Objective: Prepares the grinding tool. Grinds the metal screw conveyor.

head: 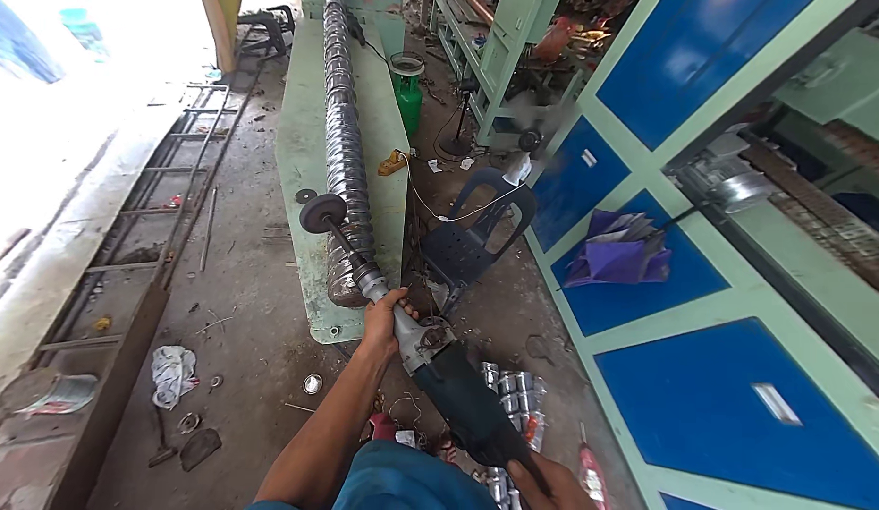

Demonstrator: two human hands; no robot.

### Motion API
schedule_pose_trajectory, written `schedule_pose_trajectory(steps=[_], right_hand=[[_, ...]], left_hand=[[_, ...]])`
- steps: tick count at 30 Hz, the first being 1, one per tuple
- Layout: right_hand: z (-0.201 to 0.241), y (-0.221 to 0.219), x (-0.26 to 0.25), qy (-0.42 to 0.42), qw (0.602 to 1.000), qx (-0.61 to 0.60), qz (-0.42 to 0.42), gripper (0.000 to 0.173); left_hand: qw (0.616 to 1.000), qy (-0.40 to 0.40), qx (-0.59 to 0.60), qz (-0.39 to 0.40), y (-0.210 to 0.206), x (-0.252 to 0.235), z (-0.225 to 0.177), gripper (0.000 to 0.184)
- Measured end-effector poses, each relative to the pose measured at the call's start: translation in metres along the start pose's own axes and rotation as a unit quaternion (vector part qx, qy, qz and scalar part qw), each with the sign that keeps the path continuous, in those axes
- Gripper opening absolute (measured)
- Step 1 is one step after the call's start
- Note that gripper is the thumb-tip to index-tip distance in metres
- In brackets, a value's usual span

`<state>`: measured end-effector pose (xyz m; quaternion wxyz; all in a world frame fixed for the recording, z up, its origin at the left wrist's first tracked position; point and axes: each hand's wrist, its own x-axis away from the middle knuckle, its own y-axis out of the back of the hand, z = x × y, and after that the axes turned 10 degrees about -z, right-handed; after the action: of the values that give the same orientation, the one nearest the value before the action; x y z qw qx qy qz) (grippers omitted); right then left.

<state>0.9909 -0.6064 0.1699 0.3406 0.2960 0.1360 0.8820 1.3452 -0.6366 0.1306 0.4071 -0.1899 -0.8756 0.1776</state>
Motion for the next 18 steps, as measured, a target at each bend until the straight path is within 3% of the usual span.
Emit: schedule_pose_trajectory(steps=[18], right_hand=[[-0.046,0.005,-0.020,0.006,0.998,-0.053,-0.014,0.052]], left_hand=[[0.999,-0.011,-0.043,-0.006,-0.035,-0.013,0.026,0.013]])
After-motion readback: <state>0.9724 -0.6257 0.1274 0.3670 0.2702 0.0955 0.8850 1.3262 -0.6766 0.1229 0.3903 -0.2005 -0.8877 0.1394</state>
